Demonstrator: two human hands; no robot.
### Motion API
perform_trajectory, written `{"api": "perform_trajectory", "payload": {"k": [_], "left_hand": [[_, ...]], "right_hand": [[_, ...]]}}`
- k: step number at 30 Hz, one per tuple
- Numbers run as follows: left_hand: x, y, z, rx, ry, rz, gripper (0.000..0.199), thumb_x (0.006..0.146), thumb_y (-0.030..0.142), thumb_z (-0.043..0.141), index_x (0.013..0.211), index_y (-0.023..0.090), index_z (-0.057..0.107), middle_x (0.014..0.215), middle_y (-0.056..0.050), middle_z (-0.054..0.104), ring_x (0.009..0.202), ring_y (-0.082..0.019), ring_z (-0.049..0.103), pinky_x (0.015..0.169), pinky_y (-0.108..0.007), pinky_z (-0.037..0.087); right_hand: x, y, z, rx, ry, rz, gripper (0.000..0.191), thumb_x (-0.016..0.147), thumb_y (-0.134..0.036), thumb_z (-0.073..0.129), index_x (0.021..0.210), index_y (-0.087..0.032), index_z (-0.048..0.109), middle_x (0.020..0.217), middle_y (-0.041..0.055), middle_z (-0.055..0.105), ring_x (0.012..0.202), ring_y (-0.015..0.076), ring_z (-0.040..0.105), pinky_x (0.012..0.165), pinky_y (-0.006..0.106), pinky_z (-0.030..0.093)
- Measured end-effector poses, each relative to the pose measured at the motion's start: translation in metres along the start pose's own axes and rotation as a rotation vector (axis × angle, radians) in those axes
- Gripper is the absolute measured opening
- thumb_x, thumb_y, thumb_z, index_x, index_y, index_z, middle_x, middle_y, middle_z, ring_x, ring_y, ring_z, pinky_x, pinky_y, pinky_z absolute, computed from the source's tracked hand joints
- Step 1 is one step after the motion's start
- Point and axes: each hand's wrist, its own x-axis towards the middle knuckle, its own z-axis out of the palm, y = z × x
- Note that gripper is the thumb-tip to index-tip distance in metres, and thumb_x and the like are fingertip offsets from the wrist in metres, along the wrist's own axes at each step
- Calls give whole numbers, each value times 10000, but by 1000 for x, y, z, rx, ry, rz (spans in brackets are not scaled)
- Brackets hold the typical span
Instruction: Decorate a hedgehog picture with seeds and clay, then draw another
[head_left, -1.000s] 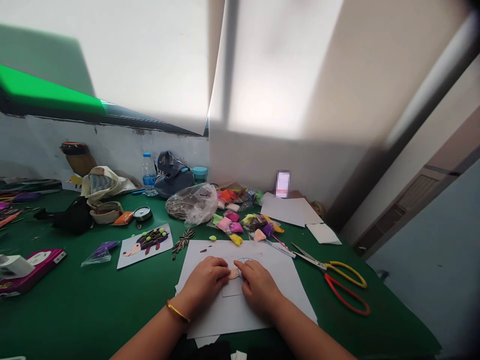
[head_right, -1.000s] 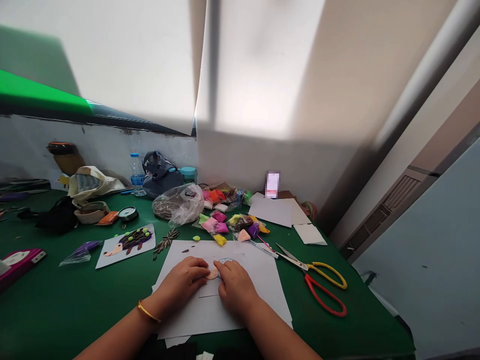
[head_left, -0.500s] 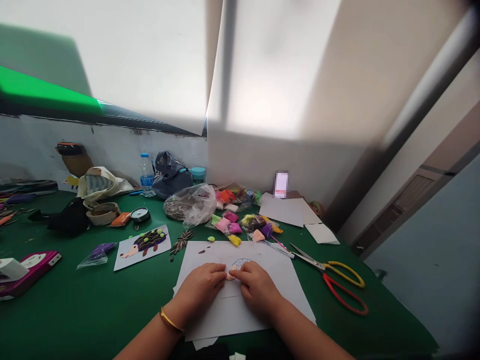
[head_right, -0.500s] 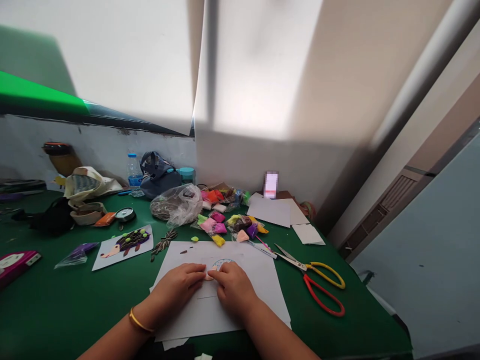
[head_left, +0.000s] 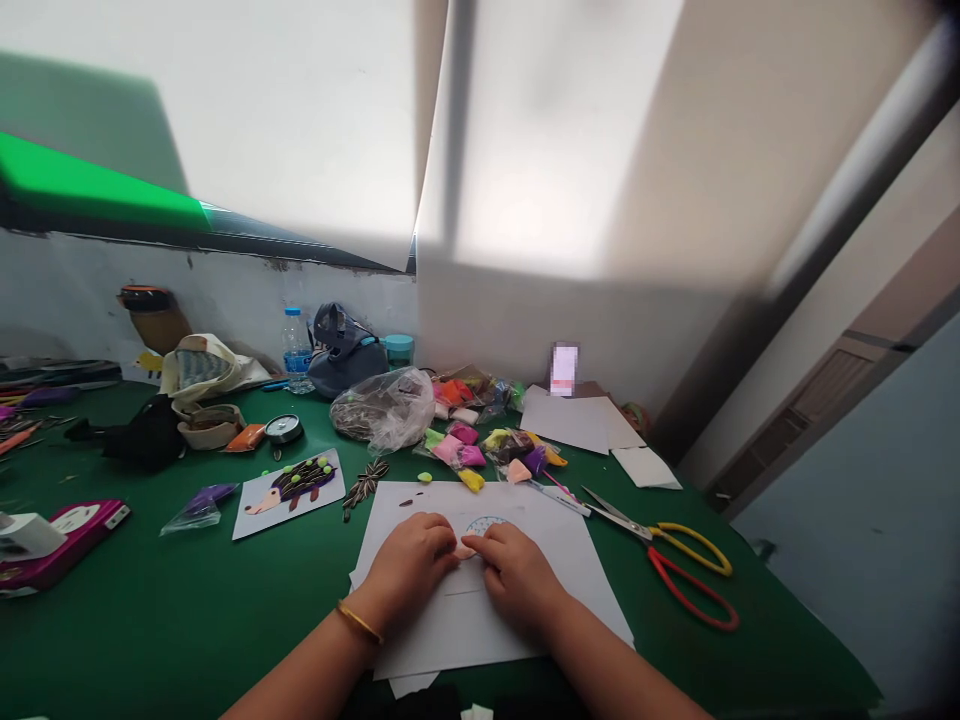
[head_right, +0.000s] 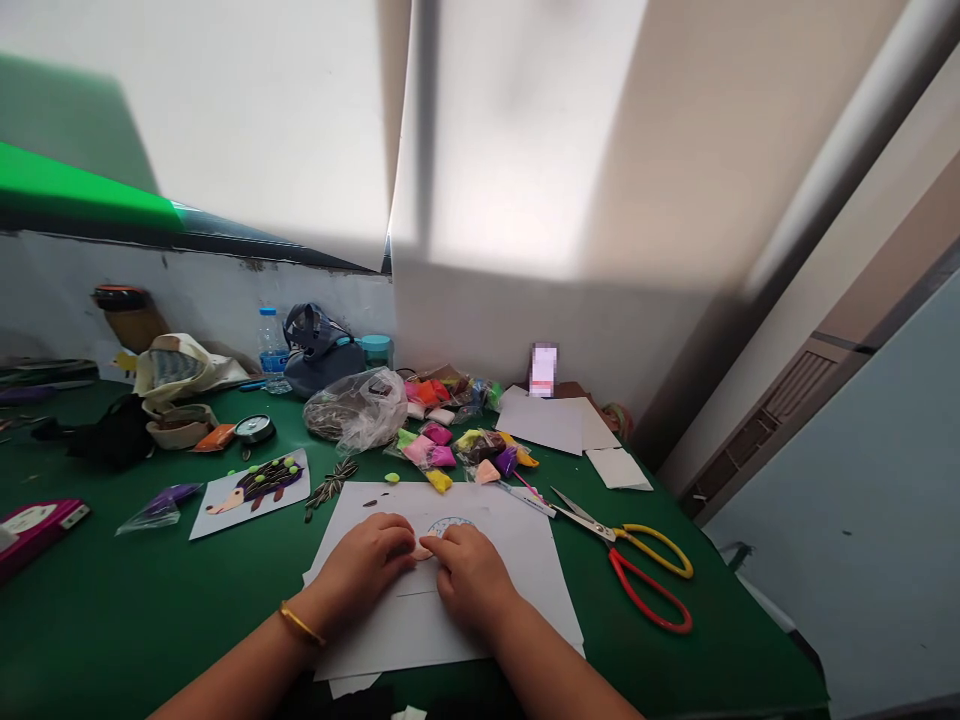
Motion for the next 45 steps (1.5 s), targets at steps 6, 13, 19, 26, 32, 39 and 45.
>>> {"api": "perform_trajectory", "payload": {"k": [6, 13, 19, 26, 32, 39, 45], "left_hand": [[10, -2, 4, -45, 23, -54, 178, 854, 342, 686, 753, 196, 705, 880, -42, 670, 874, -207, 598, 784, -321, 453], [7, 2, 5, -74, 26, -98, 187, 850, 374, 677, 784, 198, 674, 923, -47, 649, 903, -215, 582, 802, -320, 441], [8, 6, 11, -56, 63, -170, 163, 848, 371, 667, 848, 209, 662, 958, -47, 627, 926, -228, 564, 831, -340, 431], [7, 6, 13, -54, 70, -191, 177, 832, 367, 679, 914, 211, 663, 973, -44, 631, 946, -238, 565, 844, -359, 432], [10, -1, 10, -145, 55, -224, 96, 859, 227, 604, 919, 199, 673, 953, -47, 676, 918, -220, 609, 821, -345, 464], [-5, 1, 6, -15, 71, -12, 238, 878, 111, 523, 984, 234, 696, 1001, -29, 722, 944, -201, 653, 1061, -481, 384], [-13, 10, 7, 193, 73, 144, 243, 923, 129, 525, 998, 272, 707, 977, -18, 713, 937, -187, 669, 1116, -549, 329]], "right_hand": [[1, -2, -3, 2, -20, 32, 544, 771, -23, 509, 1253, -230, 654, 1023, 69, 659, 970, 208, 575, 885, 332, 476], [1, -2, -2, 22, -28, 60, 572, 761, -23, 497, 1288, -203, 628, 1077, 81, 659, 1023, 213, 570, 928, 334, 470], [1, 0, -2, 31, -19, 54, 570, 758, -24, 491, 1281, -203, 630, 1070, 77, 656, 1024, 210, 566, 929, 331, 466], [0, 1, 1, 39, -5, 48, 581, 749, -26, 490, 1281, -213, 630, 1058, 74, 657, 1013, 212, 563, 922, 334, 465], [1, 1, -1, 39, -12, 61, 586, 740, -12, 488, 1276, -198, 634, 1084, 81, 658, 1033, 210, 562, 938, 329, 460], [1, 1, -3, 5, -3, 42, 533, 735, -4, 509, 1165, -258, 695, 976, 44, 640, 930, 188, 558, 844, 292, 449], [2, -3, -3, -70, -23, 21, 402, 801, -49, 529, 1091, -250, 722, 918, 42, 628, 868, 186, 533, 780, 287, 411]]}}
